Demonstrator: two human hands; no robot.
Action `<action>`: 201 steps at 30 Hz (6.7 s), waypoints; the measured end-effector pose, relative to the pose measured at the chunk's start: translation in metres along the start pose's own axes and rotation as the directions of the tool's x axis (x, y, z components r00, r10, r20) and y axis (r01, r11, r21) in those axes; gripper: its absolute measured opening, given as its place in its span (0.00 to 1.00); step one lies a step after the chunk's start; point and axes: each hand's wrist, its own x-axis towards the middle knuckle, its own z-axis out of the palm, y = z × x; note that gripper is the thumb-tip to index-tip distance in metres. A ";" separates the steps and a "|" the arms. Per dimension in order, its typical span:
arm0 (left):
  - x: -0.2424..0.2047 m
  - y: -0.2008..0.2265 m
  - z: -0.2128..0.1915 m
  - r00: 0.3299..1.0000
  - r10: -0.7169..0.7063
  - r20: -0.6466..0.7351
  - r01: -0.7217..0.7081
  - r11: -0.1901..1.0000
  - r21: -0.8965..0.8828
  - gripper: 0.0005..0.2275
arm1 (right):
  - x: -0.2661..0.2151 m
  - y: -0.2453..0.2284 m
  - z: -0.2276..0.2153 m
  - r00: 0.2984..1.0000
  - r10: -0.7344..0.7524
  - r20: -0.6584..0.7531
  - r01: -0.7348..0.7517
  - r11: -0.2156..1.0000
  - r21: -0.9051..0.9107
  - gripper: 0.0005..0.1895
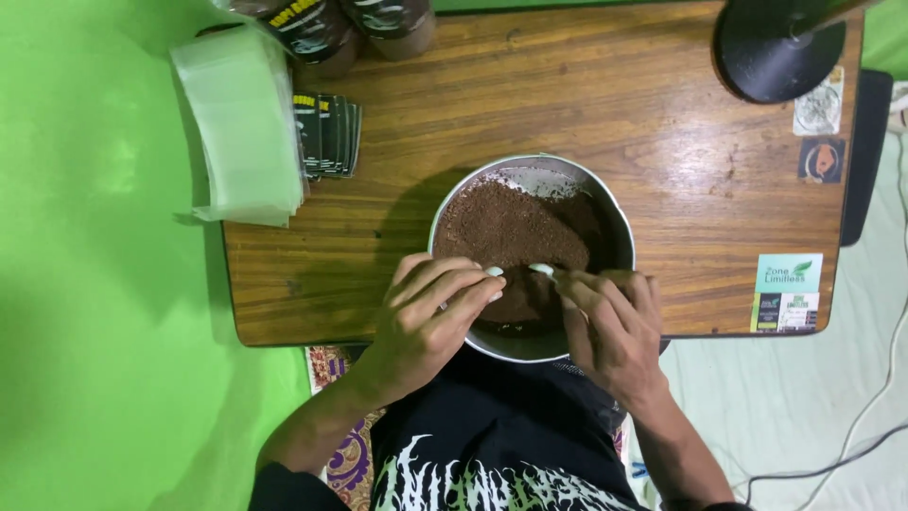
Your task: Sorting through ground coffee in a bowl to remove small white impurities using a spoon and fingers.
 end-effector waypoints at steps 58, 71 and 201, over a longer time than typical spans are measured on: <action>0.045 0.032 0.041 0.969 0.041 0.245 -0.076 0.988 0.133 0.05 | 0.005 0.013 -0.042 1.000 0.012 0.017 -0.010 0.996 -0.086 0.04; 0.039 0.038 0.057 0.955 0.031 0.296 -0.051 0.997 0.062 0.02 | -0.002 0.022 -0.044 0.999 0.019 -0.039 -0.021 0.998 -0.059 0.07; 0.032 0.020 0.013 0.964 0.128 0.232 -0.160 0.979 0.124 0.02 | 0.010 -0.009 -0.017 0.998 0.039 0.058 -0.037 0.999 -0.037 0.07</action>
